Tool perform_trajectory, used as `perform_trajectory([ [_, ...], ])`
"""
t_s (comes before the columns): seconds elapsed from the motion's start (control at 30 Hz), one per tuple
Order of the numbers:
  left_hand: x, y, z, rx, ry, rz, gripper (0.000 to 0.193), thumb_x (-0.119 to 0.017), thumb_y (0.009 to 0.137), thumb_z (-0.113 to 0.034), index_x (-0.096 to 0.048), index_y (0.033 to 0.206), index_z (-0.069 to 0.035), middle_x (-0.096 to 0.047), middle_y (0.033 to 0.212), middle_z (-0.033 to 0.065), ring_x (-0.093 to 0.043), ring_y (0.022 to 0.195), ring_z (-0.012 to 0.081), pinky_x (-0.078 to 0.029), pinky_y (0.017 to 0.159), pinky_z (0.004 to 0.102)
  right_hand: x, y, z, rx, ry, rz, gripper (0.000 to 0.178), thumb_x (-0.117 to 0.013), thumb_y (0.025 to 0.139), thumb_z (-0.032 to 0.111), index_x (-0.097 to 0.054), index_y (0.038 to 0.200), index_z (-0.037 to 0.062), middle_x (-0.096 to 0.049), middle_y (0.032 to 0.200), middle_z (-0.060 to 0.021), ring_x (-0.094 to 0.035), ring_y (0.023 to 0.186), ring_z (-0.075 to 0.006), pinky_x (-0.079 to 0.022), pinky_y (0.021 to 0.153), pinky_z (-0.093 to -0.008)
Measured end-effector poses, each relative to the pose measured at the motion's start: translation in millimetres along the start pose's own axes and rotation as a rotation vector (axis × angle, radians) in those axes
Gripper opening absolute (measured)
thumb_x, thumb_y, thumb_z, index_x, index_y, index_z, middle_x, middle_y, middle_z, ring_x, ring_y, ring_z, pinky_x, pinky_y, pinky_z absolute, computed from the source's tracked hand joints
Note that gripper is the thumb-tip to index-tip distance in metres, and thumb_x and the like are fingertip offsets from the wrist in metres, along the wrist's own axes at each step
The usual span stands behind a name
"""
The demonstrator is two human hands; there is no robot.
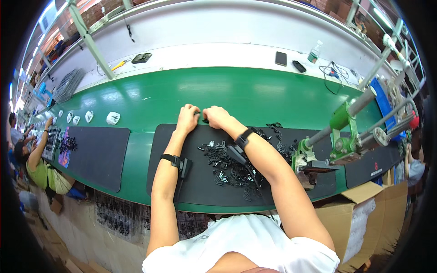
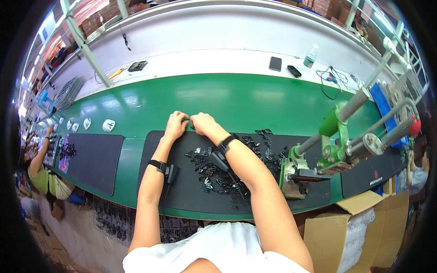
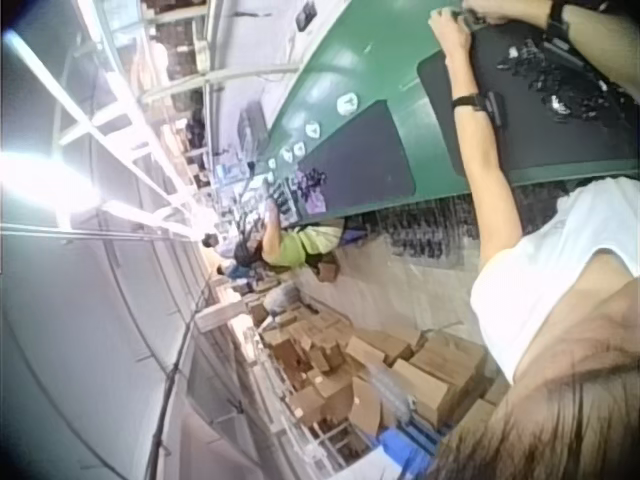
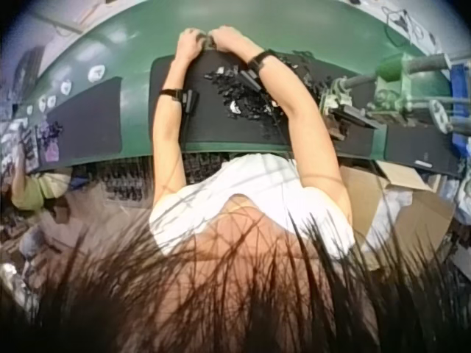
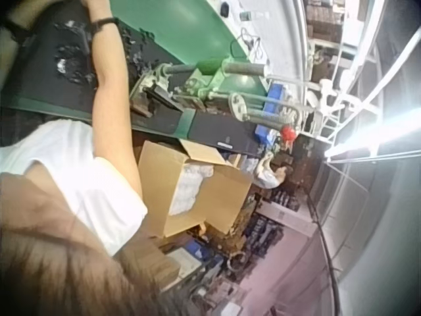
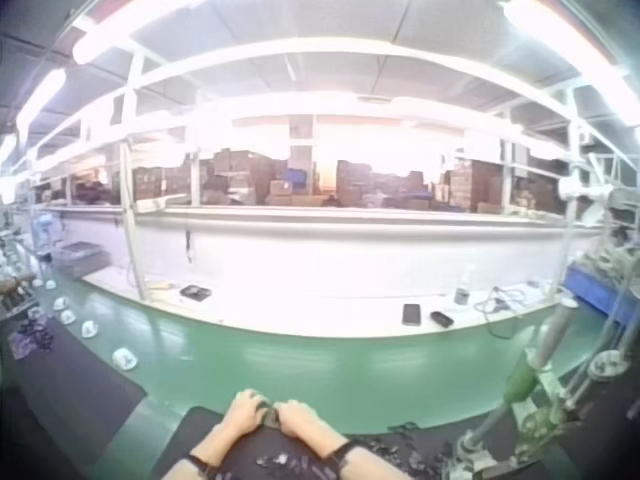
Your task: Assembling computer mouse components using a manual press machine.
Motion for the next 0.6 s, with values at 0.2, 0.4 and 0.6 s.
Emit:
perform_trajectory([
  [0.2, -10.9, 3.1, 10.1, 0.037, -0.15, 0.007, 0.018, -0.063, 0.08, 0.003, -0.065, 0.094, -0.008, -0.061, 0.1, 0.0114, -0.059, 0.099, 0.0332, -0.049, 0.087, 0.043, 30.3, -13.2, -9.3, 0.079, -0.025, 0.06, 0.032, -0.066, 0.076, 0.009, -0.065, 0.108, 0.0098, -0.07, 0.103, -0.0167, -0.067, 0.099, -0.0342, -0.054, 0.087, -0.0423],
  [0.4, 3.0, 1.1, 9.6, 0.043, -0.276, -0.157, 0.016, -0.06, 0.082, 0.006, -0.067, 0.09, -0.005, -0.064, 0.092, 0.0136, -0.065, 0.082, 0.0293, -0.052, 0.074, 0.0378, 93.0, -87.0, -173.9, -0.476, -0.131, -0.013, 0.025, -0.061, 0.078, 0.012, -0.072, 0.099, 0.0017, -0.07, 0.104, -0.0224, -0.068, 0.099, -0.0374, -0.055, 0.088, -0.044],
  [0.6, -1.1, -2.2, 52.1, 0.305, -0.724, -0.181, 0.013, -0.059, 0.088, 0.0, -0.067, 0.097, -0.002, -0.068, 0.086, 0.0038, -0.062, 0.076, 0.0105, -0.052, 0.069, 0.0273, 73.9, -144.3, -209.3, -0.76, -0.077, -0.105, 0.041, -0.07, 0.077, 0.025, -0.068, 0.108, -0.0024, -0.067, 0.109, -0.0259, -0.065, 0.105, -0.0392, -0.052, 0.094, -0.0436],
])
Point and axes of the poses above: each hand's wrist, its own y-axis towards the middle knuckle, its own x-axis out of the back of the hand, z = x × y, the point moved 7 cm from there along y, towards the middle knuckle
